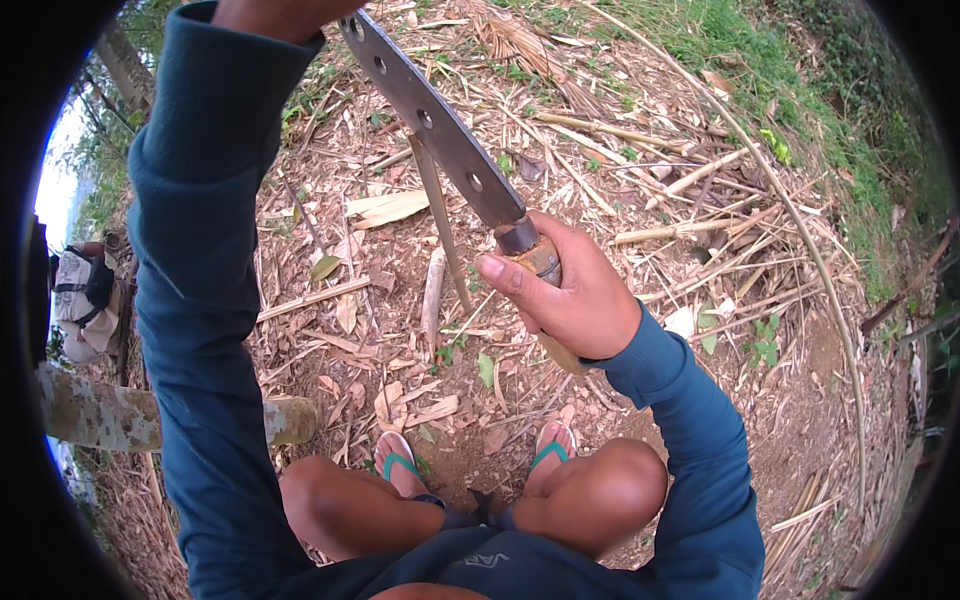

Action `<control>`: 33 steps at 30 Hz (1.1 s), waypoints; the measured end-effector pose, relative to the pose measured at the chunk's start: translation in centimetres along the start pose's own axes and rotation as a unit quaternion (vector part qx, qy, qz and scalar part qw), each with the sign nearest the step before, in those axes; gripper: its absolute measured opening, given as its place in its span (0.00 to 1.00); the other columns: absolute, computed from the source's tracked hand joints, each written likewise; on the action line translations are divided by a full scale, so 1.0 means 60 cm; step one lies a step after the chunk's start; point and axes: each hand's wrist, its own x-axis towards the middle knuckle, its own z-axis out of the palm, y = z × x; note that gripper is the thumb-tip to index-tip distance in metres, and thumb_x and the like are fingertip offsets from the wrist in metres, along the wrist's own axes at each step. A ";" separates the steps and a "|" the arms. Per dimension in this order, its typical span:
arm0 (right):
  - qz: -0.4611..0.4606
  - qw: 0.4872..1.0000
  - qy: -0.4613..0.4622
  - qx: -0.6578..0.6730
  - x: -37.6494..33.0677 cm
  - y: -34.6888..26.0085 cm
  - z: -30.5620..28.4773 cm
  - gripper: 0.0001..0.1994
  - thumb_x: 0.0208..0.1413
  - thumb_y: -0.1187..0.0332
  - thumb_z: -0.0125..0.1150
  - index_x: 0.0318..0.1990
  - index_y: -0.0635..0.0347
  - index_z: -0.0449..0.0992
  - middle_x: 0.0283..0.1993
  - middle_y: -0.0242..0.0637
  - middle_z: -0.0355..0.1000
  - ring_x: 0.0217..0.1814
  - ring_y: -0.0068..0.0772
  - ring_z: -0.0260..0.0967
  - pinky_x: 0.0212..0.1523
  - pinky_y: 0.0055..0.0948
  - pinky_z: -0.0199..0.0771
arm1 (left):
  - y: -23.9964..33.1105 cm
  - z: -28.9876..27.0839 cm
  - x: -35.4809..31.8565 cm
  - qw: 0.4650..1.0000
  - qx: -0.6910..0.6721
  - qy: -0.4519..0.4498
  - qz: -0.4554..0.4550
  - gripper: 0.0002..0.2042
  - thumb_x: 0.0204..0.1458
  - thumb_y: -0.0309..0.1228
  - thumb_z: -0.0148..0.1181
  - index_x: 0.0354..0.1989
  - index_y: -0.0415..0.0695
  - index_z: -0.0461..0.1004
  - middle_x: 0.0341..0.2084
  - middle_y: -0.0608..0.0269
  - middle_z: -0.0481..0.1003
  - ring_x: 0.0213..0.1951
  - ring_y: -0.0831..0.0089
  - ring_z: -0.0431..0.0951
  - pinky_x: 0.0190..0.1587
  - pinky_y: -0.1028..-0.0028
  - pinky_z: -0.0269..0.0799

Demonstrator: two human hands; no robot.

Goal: The person sits on the ground in a wooded area and uses a large machete to chop a long bamboo pole into smaller segments. They then use the machete to split the bamboo segments into thin strips.

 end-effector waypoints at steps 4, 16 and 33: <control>0.011 1.000 -0.004 0.002 -0.008 -0.007 -0.009 0.16 0.61 0.59 0.62 0.44 0.62 0.70 0.21 0.26 0.65 0.18 0.16 0.62 0.20 0.19 0.62 | -0.012 0.051 0.040 0.909 -0.125 -0.359 -0.172 0.42 0.63 0.62 0.27 0.69 0.32 0.50 0.64 0.33 0.59 0.69 0.44 0.54 0.72 0.54 0.42; 0.055 0.996 -0.014 0.069 -0.028 0.001 -0.035 0.17 0.59 0.59 0.64 0.45 0.63 0.71 0.21 0.24 0.65 0.17 0.14 0.62 0.19 0.19 0.61 | -0.024 0.095 0.039 0.925 -0.161 -0.299 -0.171 0.39 0.65 0.59 0.29 0.68 0.33 0.53 0.66 0.34 0.55 0.66 0.43 0.59 0.69 0.56 0.53; 0.067 0.996 0.052 0.010 -0.076 0.002 -0.055 0.15 0.59 0.60 0.64 0.43 0.63 0.72 0.20 0.23 0.65 0.17 0.13 0.60 0.18 0.19 0.60 | 0.025 0.115 0.033 0.977 -0.073 -0.197 -0.046 0.38 0.65 0.57 0.28 0.71 0.34 0.45 0.67 0.30 0.49 0.71 0.37 0.43 0.72 0.51 0.38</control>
